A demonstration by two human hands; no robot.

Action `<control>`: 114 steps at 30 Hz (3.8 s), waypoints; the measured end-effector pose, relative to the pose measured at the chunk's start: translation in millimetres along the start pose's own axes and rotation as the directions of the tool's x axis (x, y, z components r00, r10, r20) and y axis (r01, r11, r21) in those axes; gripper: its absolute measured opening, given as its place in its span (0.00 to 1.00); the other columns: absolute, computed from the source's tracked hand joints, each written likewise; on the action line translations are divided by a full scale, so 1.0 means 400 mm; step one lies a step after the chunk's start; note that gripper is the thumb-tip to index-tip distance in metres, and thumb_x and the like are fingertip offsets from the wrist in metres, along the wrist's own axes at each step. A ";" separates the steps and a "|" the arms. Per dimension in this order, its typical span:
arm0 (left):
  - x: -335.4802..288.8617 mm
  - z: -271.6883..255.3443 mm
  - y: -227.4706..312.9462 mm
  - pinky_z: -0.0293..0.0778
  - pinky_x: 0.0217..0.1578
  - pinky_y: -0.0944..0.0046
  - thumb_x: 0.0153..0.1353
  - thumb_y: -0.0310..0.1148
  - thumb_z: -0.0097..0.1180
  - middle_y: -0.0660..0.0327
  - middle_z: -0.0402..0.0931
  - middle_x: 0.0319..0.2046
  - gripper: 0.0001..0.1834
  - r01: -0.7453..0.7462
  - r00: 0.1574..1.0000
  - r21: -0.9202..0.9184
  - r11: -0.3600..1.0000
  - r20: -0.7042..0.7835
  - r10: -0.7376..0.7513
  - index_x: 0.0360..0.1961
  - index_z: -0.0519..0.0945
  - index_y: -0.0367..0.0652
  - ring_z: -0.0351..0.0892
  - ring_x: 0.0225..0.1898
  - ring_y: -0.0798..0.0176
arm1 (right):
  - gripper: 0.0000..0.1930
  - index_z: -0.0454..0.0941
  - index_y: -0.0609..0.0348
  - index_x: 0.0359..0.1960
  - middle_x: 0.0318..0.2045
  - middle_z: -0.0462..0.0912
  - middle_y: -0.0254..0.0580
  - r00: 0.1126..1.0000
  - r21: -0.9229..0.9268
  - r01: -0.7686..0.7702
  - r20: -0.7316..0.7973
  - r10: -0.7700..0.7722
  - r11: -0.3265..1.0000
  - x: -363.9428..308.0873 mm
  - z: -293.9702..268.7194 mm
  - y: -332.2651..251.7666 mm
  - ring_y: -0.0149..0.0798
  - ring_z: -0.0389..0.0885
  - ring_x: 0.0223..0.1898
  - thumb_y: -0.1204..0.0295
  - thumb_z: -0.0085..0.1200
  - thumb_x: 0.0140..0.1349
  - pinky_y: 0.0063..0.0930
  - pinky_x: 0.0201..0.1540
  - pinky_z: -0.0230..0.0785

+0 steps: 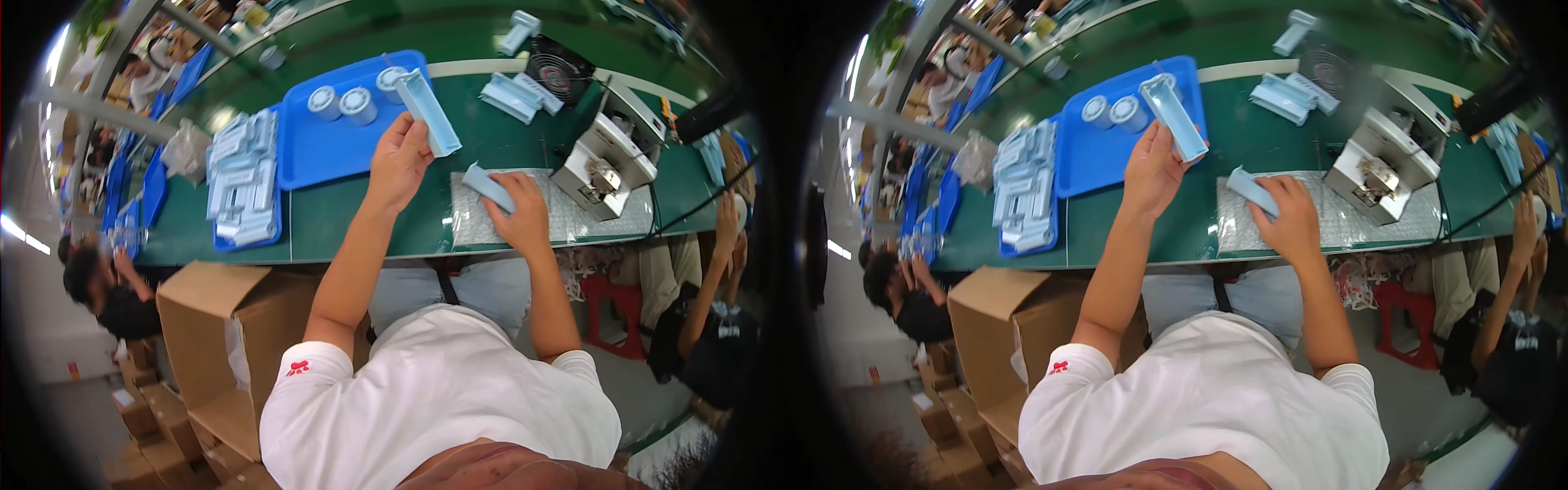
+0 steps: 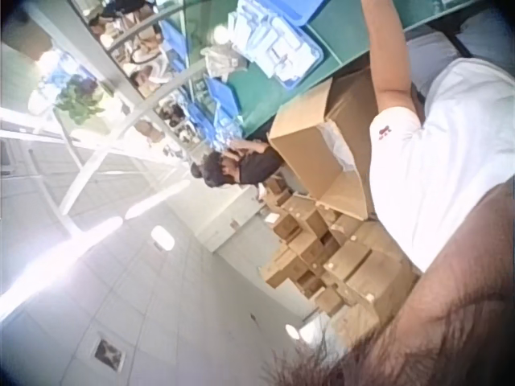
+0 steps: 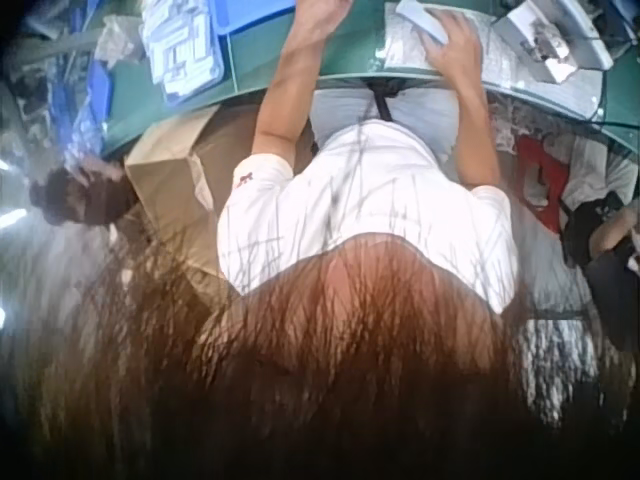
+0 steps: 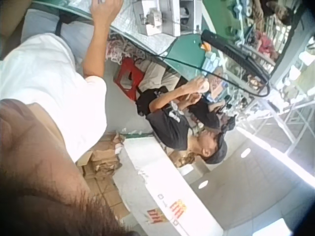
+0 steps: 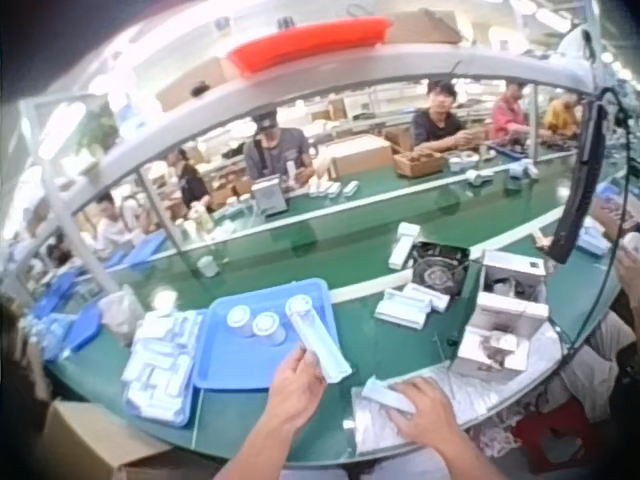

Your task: The person assembles small white plastic electronic components at a factory workstation. They pick up a cylindrical part and a rectangular housing, insert the cylinder into the housing, and use a black handheld tool to secure the assembly. The person then places the finished unit into a blue tray and repeats the process with multiple units.

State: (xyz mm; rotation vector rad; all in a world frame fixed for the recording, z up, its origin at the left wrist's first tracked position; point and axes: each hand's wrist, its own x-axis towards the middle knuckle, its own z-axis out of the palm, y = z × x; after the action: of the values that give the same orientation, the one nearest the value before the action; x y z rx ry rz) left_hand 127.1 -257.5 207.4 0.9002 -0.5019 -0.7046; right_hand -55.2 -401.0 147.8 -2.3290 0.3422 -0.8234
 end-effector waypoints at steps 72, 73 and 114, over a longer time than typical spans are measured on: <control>0.098 -0.029 -0.249 0.81 0.45 0.65 0.66 0.30 0.64 0.49 0.78 0.53 0.25 -0.129 0.972 0.527 0.840 0.237 0.001 0.60 0.71 0.34 0.85 0.45 0.62 | 0.61 0.66 0.58 0.66 0.63 0.64 0.66 0.908 -0.707 -0.225 0.098 0.408 0.671 0.405 0.011 0.139 0.68 0.62 0.67 0.42 0.79 0.28 0.65 0.65 0.59; 0.083 -0.032 -0.254 0.81 0.45 0.65 0.66 0.30 0.64 0.49 0.78 0.53 0.25 -0.117 0.972 0.524 0.844 0.236 -0.012 0.60 0.71 0.34 0.85 0.45 0.62 | 0.61 0.66 0.58 0.66 0.64 0.64 0.65 0.915 -0.700 -0.230 0.082 0.396 0.676 0.382 0.015 0.140 0.68 0.62 0.67 0.42 0.79 0.28 0.65 0.65 0.59; 0.095 -0.025 -0.264 0.80 0.40 0.66 0.64 0.25 0.63 0.54 0.75 0.47 0.19 -0.187 0.957 0.533 0.825 0.287 0.031 0.56 0.74 0.37 0.83 0.38 0.66 | 0.32 0.74 0.51 0.51 0.35 0.87 0.55 0.989 -0.522 -0.084 0.060 0.135 0.849 0.418 0.010 0.051 0.61 0.86 0.39 0.64 0.67 0.38 0.51 0.44 0.79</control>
State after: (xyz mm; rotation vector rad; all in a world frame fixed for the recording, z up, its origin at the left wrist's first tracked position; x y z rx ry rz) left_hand 123.4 -325.3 117.3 1.3178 -1.0319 -0.5801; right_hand 75.6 -486.6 211.1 -2.8020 0.7266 -0.6102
